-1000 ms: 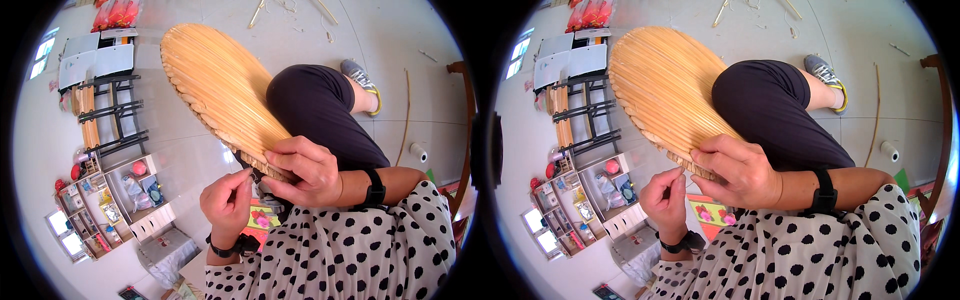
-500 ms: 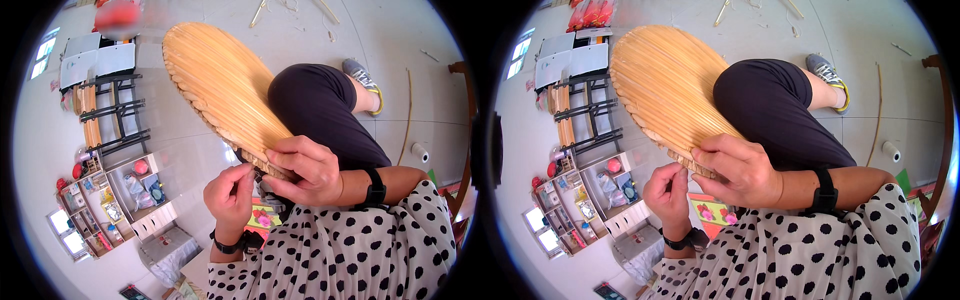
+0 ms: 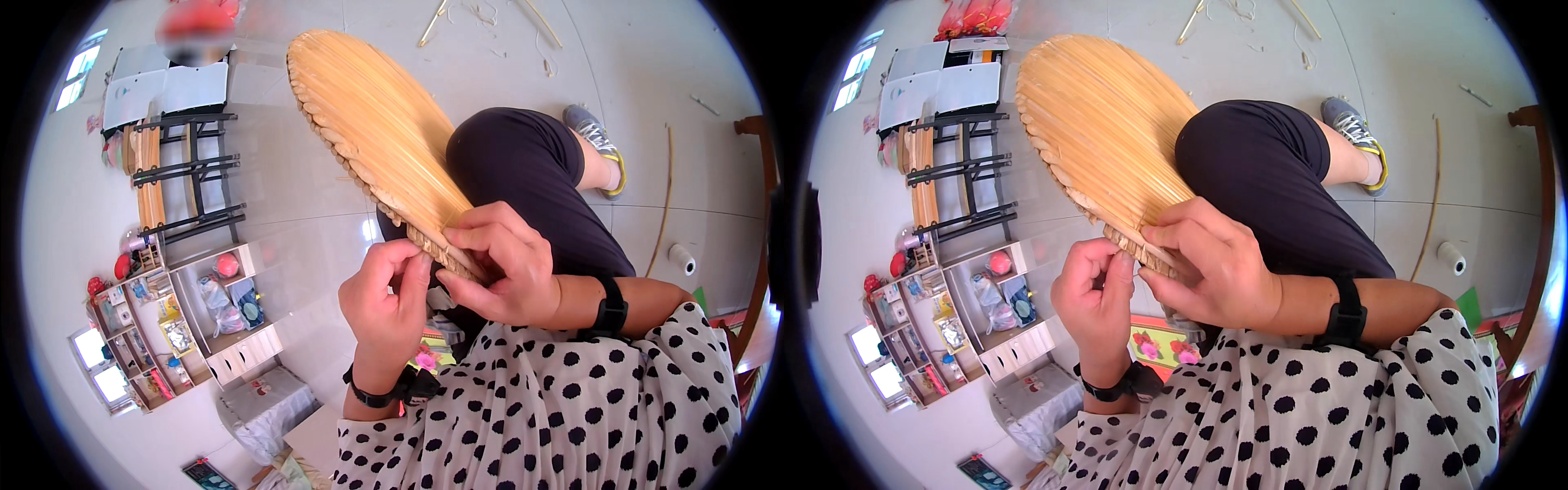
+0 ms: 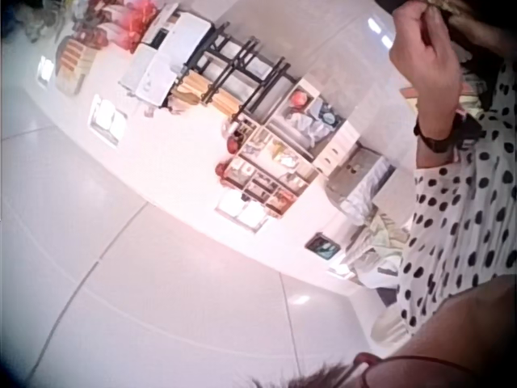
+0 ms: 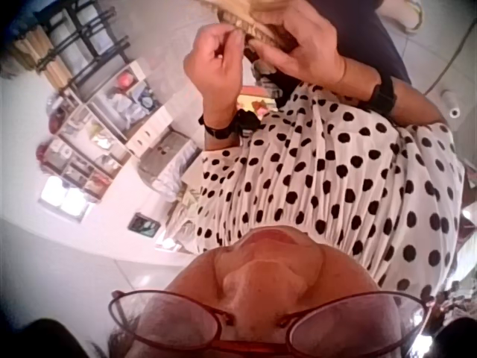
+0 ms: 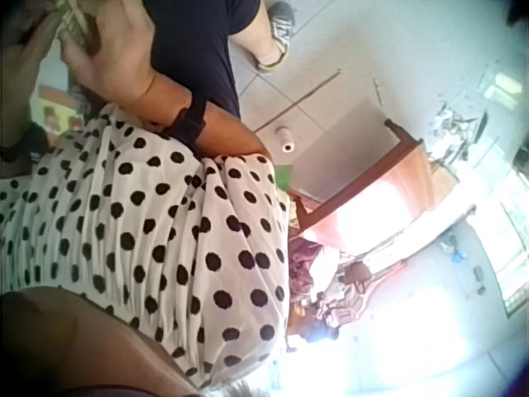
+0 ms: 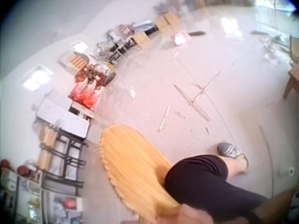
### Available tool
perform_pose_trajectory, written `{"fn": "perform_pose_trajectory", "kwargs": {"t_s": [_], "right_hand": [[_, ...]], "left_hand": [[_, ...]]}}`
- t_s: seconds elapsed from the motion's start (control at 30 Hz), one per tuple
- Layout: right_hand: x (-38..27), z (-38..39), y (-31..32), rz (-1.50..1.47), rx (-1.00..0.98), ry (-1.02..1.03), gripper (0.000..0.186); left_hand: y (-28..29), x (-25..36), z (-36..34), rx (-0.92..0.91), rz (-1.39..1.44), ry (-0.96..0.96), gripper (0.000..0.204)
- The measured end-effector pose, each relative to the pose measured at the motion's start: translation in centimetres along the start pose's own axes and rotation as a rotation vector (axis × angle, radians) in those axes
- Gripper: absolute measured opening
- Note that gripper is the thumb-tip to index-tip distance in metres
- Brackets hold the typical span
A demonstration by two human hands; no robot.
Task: The person sews the edge of a bamboo hat by hand using a needle and thread, pulling the thread through the bamboo slats and rotating the hat.
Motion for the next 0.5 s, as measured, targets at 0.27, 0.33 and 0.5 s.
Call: {"fn": "perform_pose_trajectory", "kwargs": {"t_s": [0.27, 0.33, 0.5], "right_hand": [[1.1, 0.2, 0.7, -0.081, 0.022, 0.021, 0.032], [1.2, 0.3, 1.0, -0.064, 0.006, 0.010, 0.031], [1.2, 0.3, 0.8, -0.096, -0.008, 0.033, 0.031]], "left_hand": [[0.4, -0.3, 0.7, -0.020, 0.129, 0.090, 0.007], [0.3, -0.4, 0.7, -0.015, 0.171, 0.110, 0.007], [0.3, -0.5, 0.8, -0.022, 0.186, 0.104, 0.009]]}}
Point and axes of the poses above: each hand's wrist, its own z-axis away from the middle knuckle, its own y-axis out of the back of the hand, x = y × z, the point moved 2 cm from there along -z, towards the middle knuckle, and after that the axes turned 11 degrees about -y, right-handed, at the moved point
